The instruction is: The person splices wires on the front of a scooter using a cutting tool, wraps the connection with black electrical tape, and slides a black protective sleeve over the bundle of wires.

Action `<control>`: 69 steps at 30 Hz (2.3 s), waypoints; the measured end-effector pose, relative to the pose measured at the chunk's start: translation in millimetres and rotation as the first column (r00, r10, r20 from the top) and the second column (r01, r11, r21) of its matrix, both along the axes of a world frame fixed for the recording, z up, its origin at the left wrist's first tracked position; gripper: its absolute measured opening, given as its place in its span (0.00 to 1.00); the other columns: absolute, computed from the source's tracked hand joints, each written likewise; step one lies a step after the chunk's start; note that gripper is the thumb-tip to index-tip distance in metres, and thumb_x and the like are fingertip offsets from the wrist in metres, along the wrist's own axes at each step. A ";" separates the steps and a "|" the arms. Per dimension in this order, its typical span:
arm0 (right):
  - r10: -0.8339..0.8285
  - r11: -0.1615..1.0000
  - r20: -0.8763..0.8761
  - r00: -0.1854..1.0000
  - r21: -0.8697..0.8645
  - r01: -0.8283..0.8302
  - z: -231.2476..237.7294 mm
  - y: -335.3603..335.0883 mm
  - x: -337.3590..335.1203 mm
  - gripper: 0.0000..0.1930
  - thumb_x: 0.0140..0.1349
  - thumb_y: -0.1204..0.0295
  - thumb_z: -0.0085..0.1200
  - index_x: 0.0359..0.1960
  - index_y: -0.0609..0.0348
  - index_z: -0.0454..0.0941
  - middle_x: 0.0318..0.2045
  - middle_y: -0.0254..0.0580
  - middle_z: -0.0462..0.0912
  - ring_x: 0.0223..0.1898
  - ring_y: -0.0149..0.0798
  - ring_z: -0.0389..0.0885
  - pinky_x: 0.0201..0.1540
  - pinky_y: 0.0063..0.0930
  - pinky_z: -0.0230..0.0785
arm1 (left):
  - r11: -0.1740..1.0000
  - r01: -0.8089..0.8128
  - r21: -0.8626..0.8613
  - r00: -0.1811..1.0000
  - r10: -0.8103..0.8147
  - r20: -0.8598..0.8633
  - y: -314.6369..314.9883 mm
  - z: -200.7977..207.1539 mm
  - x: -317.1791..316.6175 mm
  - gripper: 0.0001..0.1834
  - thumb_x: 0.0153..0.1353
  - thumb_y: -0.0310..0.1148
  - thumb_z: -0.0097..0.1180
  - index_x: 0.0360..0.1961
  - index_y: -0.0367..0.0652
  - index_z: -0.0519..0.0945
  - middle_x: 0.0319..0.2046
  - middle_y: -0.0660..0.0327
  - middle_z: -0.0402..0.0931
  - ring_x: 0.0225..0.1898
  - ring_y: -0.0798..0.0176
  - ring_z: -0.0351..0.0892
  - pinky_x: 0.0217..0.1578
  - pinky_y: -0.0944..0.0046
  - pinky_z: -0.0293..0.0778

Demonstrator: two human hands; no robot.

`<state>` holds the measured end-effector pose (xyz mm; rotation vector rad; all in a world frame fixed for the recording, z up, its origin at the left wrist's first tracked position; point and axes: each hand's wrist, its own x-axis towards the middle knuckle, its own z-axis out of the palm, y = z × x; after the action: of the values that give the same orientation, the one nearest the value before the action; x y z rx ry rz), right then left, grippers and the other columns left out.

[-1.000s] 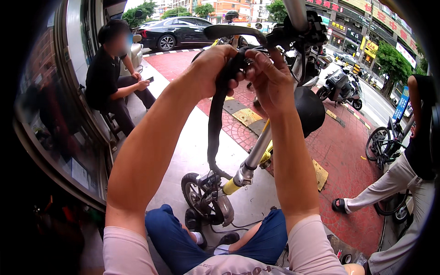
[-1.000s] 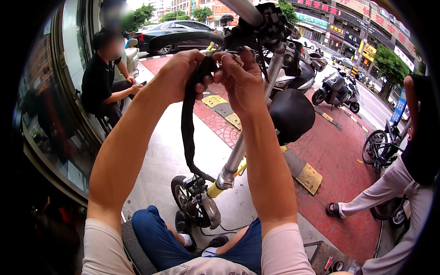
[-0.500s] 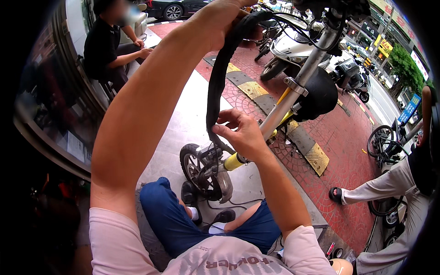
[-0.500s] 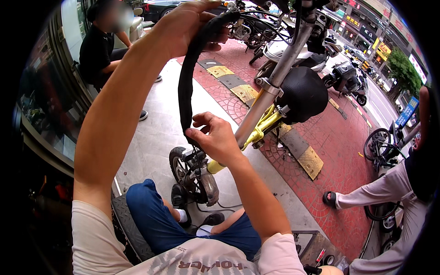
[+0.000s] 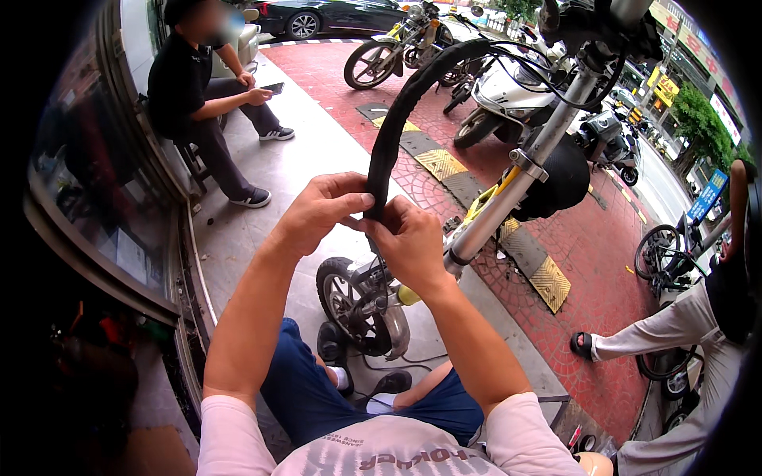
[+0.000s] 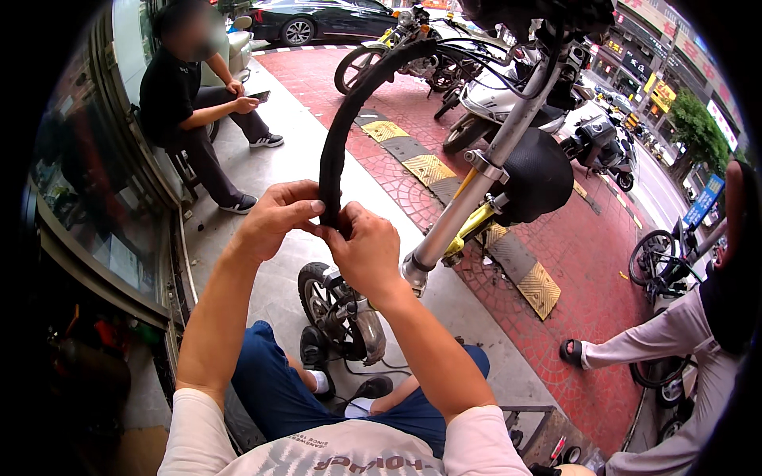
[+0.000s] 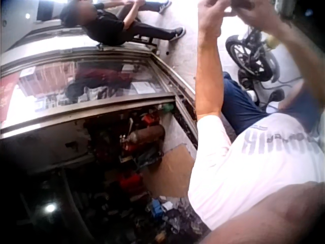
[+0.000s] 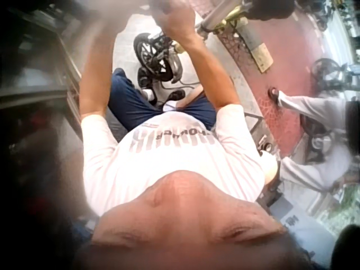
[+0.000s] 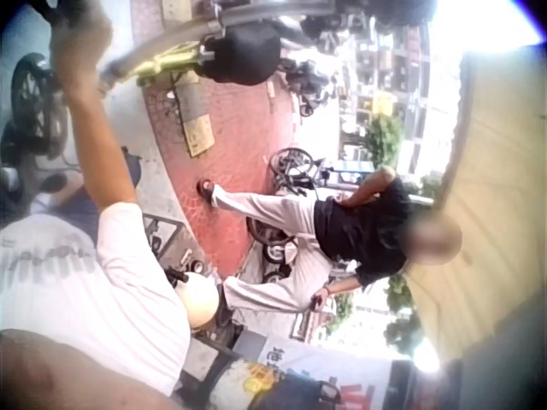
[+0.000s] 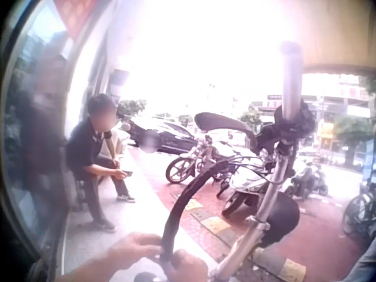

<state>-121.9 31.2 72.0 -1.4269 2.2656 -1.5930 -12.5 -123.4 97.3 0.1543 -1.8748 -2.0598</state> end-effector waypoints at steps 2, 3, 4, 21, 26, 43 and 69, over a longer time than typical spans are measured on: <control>0.022 1.000 0.026 0.999 -0.011 -0.021 2.4 7.6 3.1 0.12 0.60 0.67 0.68 0.28 0.63 0.81 0.22 0.46 0.86 0.24 0.45 0.85 0.30 0.36 0.75 | 0.998 0.015 -0.066 0.999 -0.017 -0.035 3.7 -1.1 -5.8 0.17 0.65 0.28 0.61 0.54 0.35 0.83 0.41 0.61 0.84 0.41 0.68 0.85 0.42 0.64 0.84; 0.053 0.998 0.078 0.996 -0.039 -0.050 3.7 11.8 4.2 0.11 0.60 0.68 0.67 0.28 0.63 0.81 0.22 0.46 0.85 0.23 0.45 0.85 0.30 0.36 0.75 | 0.994 0.018 -0.106 0.998 -0.024 -0.055 6.0 1.3 -8.5 0.16 0.65 0.27 0.61 0.54 0.35 0.83 0.40 0.62 0.84 0.40 0.69 0.84 0.41 0.65 0.84; 0.085 0.995 0.129 0.988 -0.068 -0.077 4.3 16.5 5.0 0.11 0.60 0.68 0.67 0.28 0.63 0.81 0.22 0.47 0.85 0.23 0.45 0.84 0.30 0.36 0.74 | 0.990 -0.017 -0.141 0.997 0.006 -0.074 10.6 2.5 -10.8 0.13 0.65 0.24 0.59 0.50 0.35 0.83 0.36 0.65 0.82 0.36 0.72 0.81 0.37 0.68 0.81; -0.326 0.912 -0.277 0.904 -0.345 0.224 51.7 35.5 -14.3 0.04 0.52 0.74 0.62 0.28 0.60 0.84 0.22 0.43 0.83 0.22 0.44 0.83 0.28 0.36 0.74 | 0.855 -0.375 -0.359 0.909 0.263 -0.323 57.6 24.6 -51.4 0.08 0.58 0.27 0.55 0.37 0.35 0.78 0.24 0.57 0.80 0.25 0.63 0.81 0.29 0.59 0.77; -0.216 0.956 -0.336 0.917 -0.262 0.129 62.7 42.9 -5.4 0.04 0.54 0.73 0.63 0.27 0.60 0.83 0.22 0.45 0.82 0.22 0.49 0.82 0.29 0.39 0.73 | 0.970 -0.088 0.225 0.912 0.169 -0.374 67.5 7.0 -70.6 0.09 0.63 0.33 0.49 0.36 0.38 0.77 0.25 0.65 0.73 0.23 0.69 0.69 0.24 0.65 0.68; 0.641 0.752 0.436 0.632 -0.522 -0.402 109.6 25.6 -75.8 0.16 0.72 0.69 0.60 0.58 0.62 0.81 0.46 0.39 0.87 0.46 0.33 0.85 0.52 0.32 0.75 | 0.751 0.538 0.384 0.826 -0.378 -0.418 63.1 42.4 -59.2 0.33 0.74 0.62 0.42 0.32 0.41 0.78 0.16 0.65 0.66 0.14 0.68 0.61 0.17 0.67 0.58; 0.841 0.542 0.444 0.310 -0.693 -0.475 116.0 -32.4 -107.5 0.16 0.68 0.71 0.63 0.56 0.60 0.82 0.46 0.41 0.87 0.48 0.38 0.86 0.52 0.37 0.79 | 0.656 -0.644 -0.393 0.761 0.499 -0.414 49.6 112.8 -65.6 0.09 0.57 0.23 0.62 0.39 0.32 0.81 0.32 0.55 0.83 0.31 0.63 0.84 0.35 0.61 0.80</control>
<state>-229.4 -1.1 188.0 -1.1487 0.6310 -1.8590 -78.2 -73.9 210.1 0.2761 -1.8146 -1.0424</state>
